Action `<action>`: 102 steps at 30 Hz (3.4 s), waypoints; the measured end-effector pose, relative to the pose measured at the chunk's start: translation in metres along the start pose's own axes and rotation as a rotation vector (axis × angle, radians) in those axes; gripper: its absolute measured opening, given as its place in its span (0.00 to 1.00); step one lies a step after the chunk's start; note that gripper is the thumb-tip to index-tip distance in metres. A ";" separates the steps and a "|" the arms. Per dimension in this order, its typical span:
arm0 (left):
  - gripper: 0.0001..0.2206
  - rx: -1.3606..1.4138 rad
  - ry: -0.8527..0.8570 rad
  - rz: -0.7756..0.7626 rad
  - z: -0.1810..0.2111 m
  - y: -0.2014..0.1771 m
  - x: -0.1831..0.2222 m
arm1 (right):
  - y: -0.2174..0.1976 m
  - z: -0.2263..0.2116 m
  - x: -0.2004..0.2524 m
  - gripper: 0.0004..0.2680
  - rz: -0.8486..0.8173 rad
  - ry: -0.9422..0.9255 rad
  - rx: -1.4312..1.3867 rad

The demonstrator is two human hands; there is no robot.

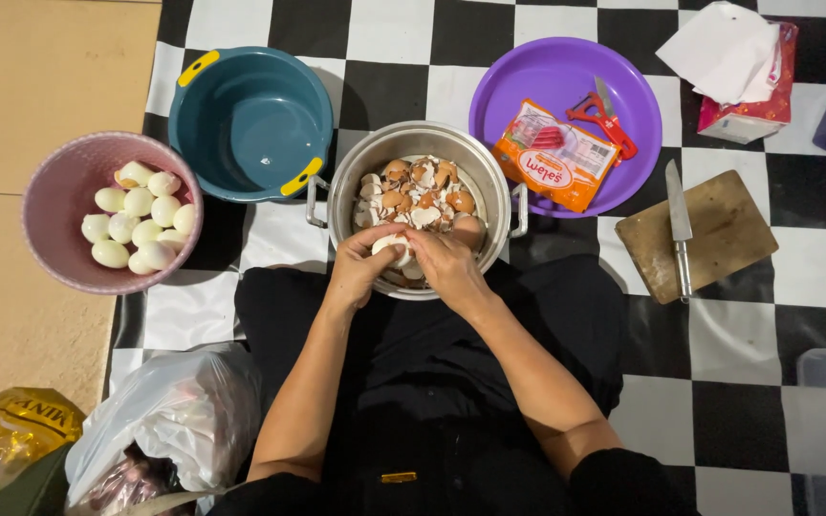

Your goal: A person is sitting on the floor peeling boiled eggs and placing them into a bowl.

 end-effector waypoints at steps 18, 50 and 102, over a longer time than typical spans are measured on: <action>0.20 0.211 -0.299 -0.213 -0.030 0.001 -0.017 | -0.022 0.026 -0.005 0.06 -0.018 0.252 -0.079; 0.13 -0.058 0.053 0.228 0.084 -0.173 -0.043 | -0.015 0.046 0.011 0.08 0.011 0.248 -0.016; 0.19 -0.819 0.924 0.706 0.055 -0.031 0.030 | 0.045 0.088 0.011 0.20 -0.220 0.499 -0.363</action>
Point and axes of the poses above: each hand's wrist, its own x-axis away from the middle knuckle, its own y-axis out of the palm, z = x × y, the point moved 10 cm from there along -x, towards the middle knuckle, and after that the axes turned 14 degrees about -y, right-handed, at the moved point
